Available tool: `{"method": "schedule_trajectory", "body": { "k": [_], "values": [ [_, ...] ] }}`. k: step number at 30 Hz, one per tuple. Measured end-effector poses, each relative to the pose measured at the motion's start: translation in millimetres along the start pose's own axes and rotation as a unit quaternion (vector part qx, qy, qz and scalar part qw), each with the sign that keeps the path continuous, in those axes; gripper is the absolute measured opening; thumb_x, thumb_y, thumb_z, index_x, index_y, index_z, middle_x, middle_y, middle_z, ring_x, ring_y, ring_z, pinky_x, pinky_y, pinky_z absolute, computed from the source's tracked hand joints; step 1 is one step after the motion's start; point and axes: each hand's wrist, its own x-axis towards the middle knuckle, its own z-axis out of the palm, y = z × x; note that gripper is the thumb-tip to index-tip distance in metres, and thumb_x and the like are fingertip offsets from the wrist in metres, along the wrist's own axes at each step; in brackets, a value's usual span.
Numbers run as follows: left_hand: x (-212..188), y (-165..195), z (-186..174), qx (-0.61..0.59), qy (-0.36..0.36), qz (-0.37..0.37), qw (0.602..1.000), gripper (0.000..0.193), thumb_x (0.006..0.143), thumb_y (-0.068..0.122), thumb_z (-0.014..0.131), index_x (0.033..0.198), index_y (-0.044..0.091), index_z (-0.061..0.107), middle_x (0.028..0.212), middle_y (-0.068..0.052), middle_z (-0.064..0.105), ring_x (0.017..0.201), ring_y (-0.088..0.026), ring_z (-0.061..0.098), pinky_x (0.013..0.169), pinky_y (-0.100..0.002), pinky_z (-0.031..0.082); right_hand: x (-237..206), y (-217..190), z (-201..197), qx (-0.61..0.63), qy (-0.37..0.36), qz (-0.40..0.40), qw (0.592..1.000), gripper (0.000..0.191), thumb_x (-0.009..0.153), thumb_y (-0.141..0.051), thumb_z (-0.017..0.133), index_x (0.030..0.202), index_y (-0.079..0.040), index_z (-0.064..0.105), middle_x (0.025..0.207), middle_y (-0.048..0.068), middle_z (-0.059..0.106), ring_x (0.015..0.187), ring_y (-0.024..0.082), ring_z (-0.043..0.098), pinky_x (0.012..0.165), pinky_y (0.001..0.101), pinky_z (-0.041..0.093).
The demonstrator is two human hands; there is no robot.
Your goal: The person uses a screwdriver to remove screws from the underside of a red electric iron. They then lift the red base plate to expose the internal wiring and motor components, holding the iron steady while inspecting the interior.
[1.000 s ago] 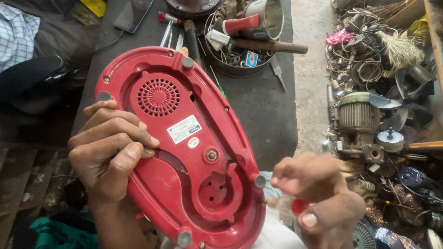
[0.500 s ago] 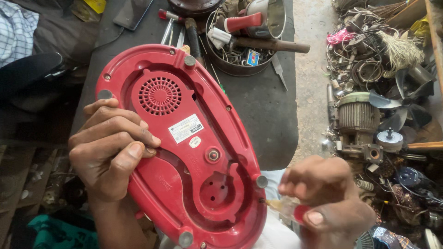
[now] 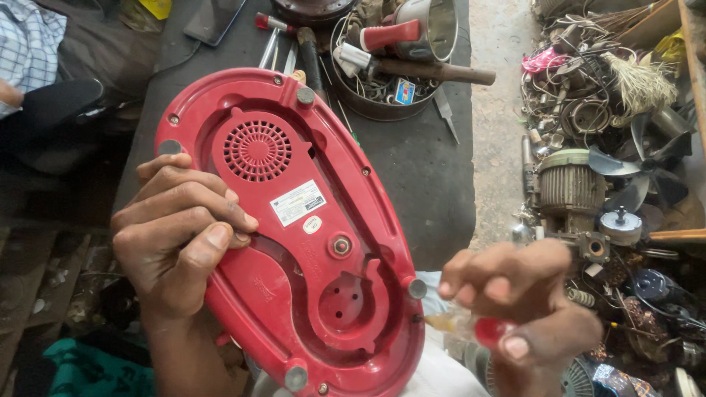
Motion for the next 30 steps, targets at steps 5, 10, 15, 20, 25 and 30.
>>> {"method": "schedule_trajectory", "body": {
  "k": [5, 10, 15, 20, 25, 30],
  "values": [
    [0.1, -1.5, -0.1, 0.002, 0.000, 0.000, 1.000, 0.027, 0.079, 0.021, 0.052, 0.067, 0.006, 0.070, 0.075, -0.003, 0.070, 0.084, -0.013, 0.063, 0.110, -0.032, 0.039, -22.6, -2.8, -8.7, -0.043, 0.044, 0.021, 0.998, 0.005, 0.097, -0.017, 0.071, 0.101, -0.017, 0.068, 0.095, 0.006, 0.071, 0.075, 0.019, 0.068, 0.063, 0.0342, 0.055],
    [-0.3, -1.7, -0.6, -0.005, -0.002, 0.006, 1.000, 0.026, 0.080, 0.022, 0.052, 0.069, 0.006, 0.070, 0.078, -0.003, 0.070, 0.082, -0.011, 0.064, 0.112, -0.030, 0.039, -10.9, -9.2, -11.2, -0.027, -0.043, 0.042, 0.998, 0.008, 0.098, -0.017, 0.067, 0.098, -0.013, 0.061, 0.088, 0.009, 0.073, 0.070, 0.021, 0.072, 0.068, 0.0437, 0.060],
    [-1.0, -2.6, -0.1, -0.004, 0.003, -0.003, 1.000, 0.027, 0.080, 0.022, 0.052, 0.068, 0.007, 0.070, 0.076, -0.002, 0.070, 0.083, -0.012, 0.063, 0.112, -0.031, 0.039, -2.1, -5.5, 15.1, -0.050, 0.038, 0.002, 0.998, 0.007, 0.096, -0.019, 0.074, 0.100, -0.017, 0.068, 0.093, 0.007, 0.059, 0.075, 0.021, 0.058, 0.067, 0.0374, 0.058],
    [-1.5, -2.3, 0.6, -0.004, 0.007, -0.006, 1.000, 0.027, 0.081, 0.022, 0.051, 0.068, 0.007, 0.070, 0.076, -0.002, 0.070, 0.083, -0.012, 0.063, 0.113, -0.031, 0.039, -3.1, -15.7, 13.5, -0.206, 0.083, 0.015, 0.975, 0.026, 0.088, -0.028, 0.083, 0.105, -0.019, 0.066, 0.095, 0.001, 0.058, 0.073, 0.013, 0.059, 0.061, 0.0239, 0.056],
    [-0.5, -1.0, -0.8, -0.008, 0.002, -0.004, 1.000, 0.027, 0.080, 0.023, 0.052, 0.069, 0.006, 0.070, 0.078, -0.002, 0.071, 0.081, -0.011, 0.063, 0.113, -0.031, 0.039, -0.4, -26.8, 2.4, -0.261, -0.010, 0.004, 0.965, 0.025, 0.091, -0.027, 0.081, 0.109, -0.019, 0.064, 0.098, 0.002, 0.059, 0.076, 0.012, 0.066, 0.068, 0.0262, 0.060],
    [-2.8, 3.1, -1.6, -0.001, -0.002, -0.021, 1.000, 0.027, 0.075, 0.024, 0.052, 0.067, 0.006, 0.070, 0.075, -0.002, 0.070, 0.083, -0.013, 0.063, 0.113, -0.033, 0.039, 7.3, -25.1, 1.7, -0.145, -0.035, 0.044, 0.988, 0.015, 0.100, -0.016, 0.067, 0.112, -0.008, 0.060, 0.089, 0.007, 0.073, 0.077, 0.021, 0.076, 0.069, 0.0381, 0.066]
  ]
}}
